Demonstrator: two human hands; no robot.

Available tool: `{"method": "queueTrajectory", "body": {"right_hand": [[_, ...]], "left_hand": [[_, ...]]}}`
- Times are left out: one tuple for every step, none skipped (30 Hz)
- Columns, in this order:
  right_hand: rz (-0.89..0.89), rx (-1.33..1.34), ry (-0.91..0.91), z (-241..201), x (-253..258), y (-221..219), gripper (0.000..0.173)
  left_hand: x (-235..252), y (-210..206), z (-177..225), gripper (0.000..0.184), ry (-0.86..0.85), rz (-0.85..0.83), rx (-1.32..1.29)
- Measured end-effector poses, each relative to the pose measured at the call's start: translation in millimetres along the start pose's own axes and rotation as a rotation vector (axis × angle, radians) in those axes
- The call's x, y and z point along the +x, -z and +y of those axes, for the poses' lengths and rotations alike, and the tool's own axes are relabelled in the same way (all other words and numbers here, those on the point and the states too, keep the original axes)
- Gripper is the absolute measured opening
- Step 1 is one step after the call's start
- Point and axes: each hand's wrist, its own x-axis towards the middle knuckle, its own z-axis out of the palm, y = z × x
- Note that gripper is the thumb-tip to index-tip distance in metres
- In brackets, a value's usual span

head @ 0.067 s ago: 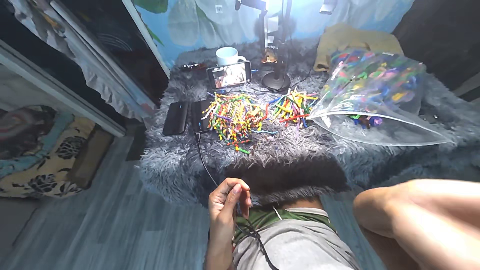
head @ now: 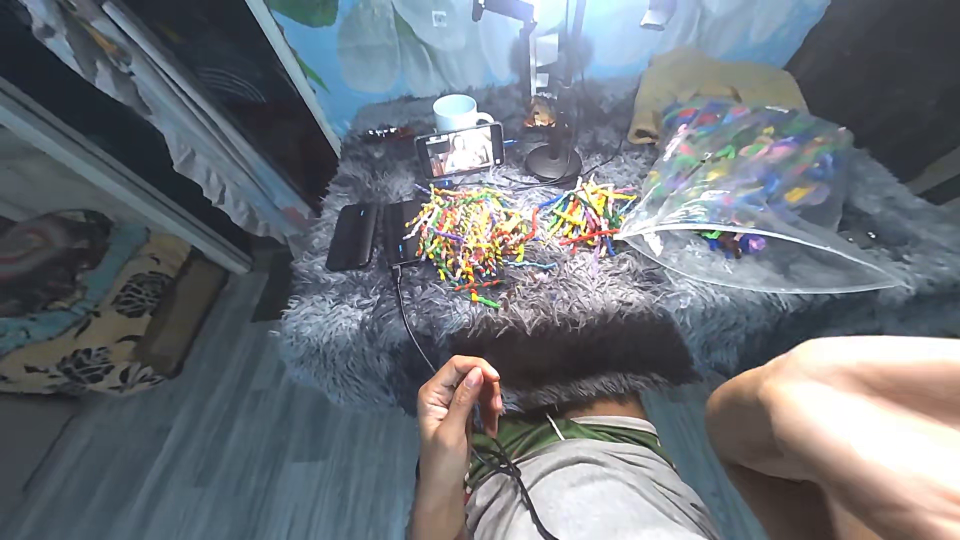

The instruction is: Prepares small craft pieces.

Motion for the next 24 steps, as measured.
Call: {"method": "queueTrajectory", "body": {"right_hand": [[-0.064,0.037,0.07,8.0,0.9,10.6,0.03],[-0.088,0.06,0.135,14.8,1.2,16.6,0.03],[-0.053,0.026,0.247,21.2,4.6,15.1,0.035],[0.04,-0.079,0.427,29.9,10.1,10.3,0.042],[0.175,-0.299,0.576,35.4,17.8,5.6,0.044],[0.25,-0.525,0.639,36.4,25.4,6.7,0.041],[0.294,-0.703,0.698,40.4,33.5,11.2,0.037],[0.319,-0.818,0.765,48.6,42.0,15.7,0.026],[0.34,-0.945,0.842,58.2,55.4,16.7,0.015],[0.382,-1.078,0.881,68.4,70.9,16.5,0.014],[0.408,-1.193,0.879,78.6,85.1,18.2,0.017],[0.406,-1.243,0.848,88.7,97.1,21.9,0.016],[0.386,-1.25,0.801,99.0,107.8,27.8,0.018],[0.384,-1.249,0.733,109.4,116.4,34.8,0.021],[0.382,-1.247,0.639,119.3,122.6,41.8,0.025],[0.375,-1.262,0.499,128.2,126.4,49.4,0.028],[0.366,-1.286,0.339,135.3,129.2,56.6,0.03],[0.349,-1.307,0.177,141.2,131.5,63.5,0.033],[0.324,-1.324,0.031,146.8,133.5,69.6,0.037],[0.289,-1.341,-0.092,151.8,135.1,74.6,0.04],[0.254,-1.363,-0.187,157.4,135.9,78.9,0.043],[0.221,-1.382,-0.26,163.1,136.3,82.6,0.045],[0.195,-1.395,-0.317,169.0,136.5,85.6,0.047],[0.175,-1.406,-0.369,174.2,136.3,88.0,0.05]], "left_hand": [[-0.1,-0.2,-0.1,0.024,0.001,0.003,-0.003],[-0.1,-0.3,-0.3,0.024,0.003,0.005,-0.006],[-0.1,-0.3,-0.5,0.024,0.006,0.003,-0.009],[0.3,-0.4,-0.7,0.024,0.008,-0.001,-0.01],[0.9,-0.4,-0.7,0.024,0.011,-0.004,-0.007],[1.4,-0.5,-0.9,0.025,0.017,-0.007,-0.009],[1.6,-0.6,-1.4,0.025,0.023,-0.007,-0.014],[1.8,-0.6,-2.1,0.025,0.025,-0.01,-0.018],[1.9,-0.5,-2.5,0.024,0.027,-0.013,-0.024],[2.0,-0.5,-2.6,0.024,0.029,-0.013,-0.027],[1.9,-0.5,-3.0,0.024,0.032,-0.01,-0.028],[1.8,-0.3,-3.4,0.024,0.034,-0.008,-0.028],[1.9,0.0,-4.0,0.024,0.037,-0.006,-0.029],[1.8,0.4,-4.4,0.024,0.04,-0.002,-0.03],[1.6,0.6,-4.5,0.024,0.044,0.002,-0.029],[1.4,0.9,-4.6,0.024,0.046,0.004,-0.03],[1.3,1.2,-4.6,0.024,0.045,0.005,-0.032],[1.5,1.4,-4.7,0.024,0.043,0.008,-0.034],[1.7,1.8,-4.9,0.024,0.042,0.011,-0.033],[1.8,2.0,-5.1,0.024,0.042,0.012,-0.031],[1.6,2.2,-5.4,0.025,0.044,0.013,-0.029],[1.6,2.4,-5.7,0.025,0.045,0.012,-0.03],[1.5,2.5,-5.9,0.025,0.046,0.012,-0.032],[1.4,2.4,-5.9,0.025,0.049,0.012,-0.031]]}}
